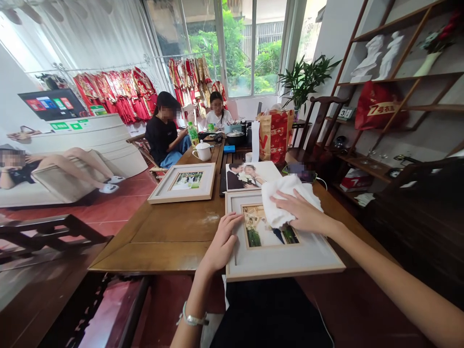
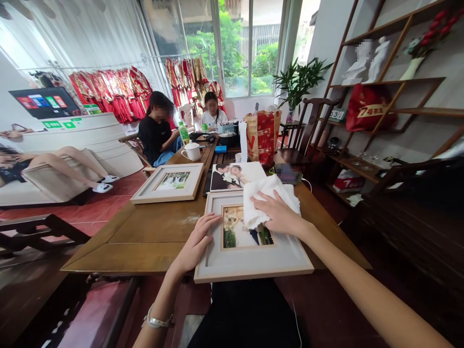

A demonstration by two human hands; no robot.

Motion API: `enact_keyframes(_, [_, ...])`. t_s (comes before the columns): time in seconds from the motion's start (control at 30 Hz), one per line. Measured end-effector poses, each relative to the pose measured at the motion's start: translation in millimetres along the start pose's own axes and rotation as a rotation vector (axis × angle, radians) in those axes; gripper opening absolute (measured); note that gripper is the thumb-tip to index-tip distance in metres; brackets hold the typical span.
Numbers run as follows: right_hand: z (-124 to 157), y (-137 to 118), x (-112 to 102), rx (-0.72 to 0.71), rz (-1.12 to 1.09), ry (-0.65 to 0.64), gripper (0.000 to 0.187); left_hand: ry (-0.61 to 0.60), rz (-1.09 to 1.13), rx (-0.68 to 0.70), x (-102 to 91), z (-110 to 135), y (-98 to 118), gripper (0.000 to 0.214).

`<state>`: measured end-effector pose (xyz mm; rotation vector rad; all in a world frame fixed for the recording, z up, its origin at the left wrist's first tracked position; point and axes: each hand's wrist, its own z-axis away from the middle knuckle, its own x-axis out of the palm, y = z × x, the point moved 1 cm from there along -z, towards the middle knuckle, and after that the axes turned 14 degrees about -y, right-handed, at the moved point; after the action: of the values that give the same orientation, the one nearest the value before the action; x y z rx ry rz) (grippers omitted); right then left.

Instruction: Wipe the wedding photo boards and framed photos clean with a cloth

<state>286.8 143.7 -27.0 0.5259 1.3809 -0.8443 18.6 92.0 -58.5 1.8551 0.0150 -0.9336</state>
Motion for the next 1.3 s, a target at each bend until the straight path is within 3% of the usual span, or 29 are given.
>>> enact_keyframes(0.23, [74,-49,-13,-0.081,-0.163,-0.256,0.081,-0.002,-0.012,-0.006,0.5,1,0,0.054])
enact_keyframes(0.4, [121,-58,-1,0.007,-0.290,-0.251,0.082,0.001,-0.009,0.006,1.1,1,0,0.054])
enact_keyframes(0.53, [106,-39,11,0.055,-0.229,-0.133,0.077,0.000,-0.017,0.006,1.0,1,1,0.054])
enact_keyframes(0.73, [35,9,8,0.109,-0.072,0.119,0.083,-0.006,-0.012,0.007,-0.4,2,2,0.053])
enact_keyframes(0.83, [8,16,3,0.164,-0.030,0.135,0.084,-0.010,-0.010,0.010,-0.6,1,3,0.053])
enact_keyframes(0.97, [-9,-4,3,0.137,0.067,0.076,0.081,-0.010,-0.014,0.000,-0.2,1,3,0.053])
enact_keyframes(1.07, [-3,-34,4,0.045,0.048,-0.008,0.083,-0.009,-0.021,0.008,0.1,0,2,0.054])
enact_keyframes(1.23, [44,-90,-4,-0.200,-0.094,-0.252,0.095,-0.004,-0.029,0.004,0.7,0,2,0.051])
enact_keyframes(1.3, [69,-101,-9,-0.229,-0.152,-0.298,0.098,0.000,-0.028,0.003,0.9,0,2,0.052])
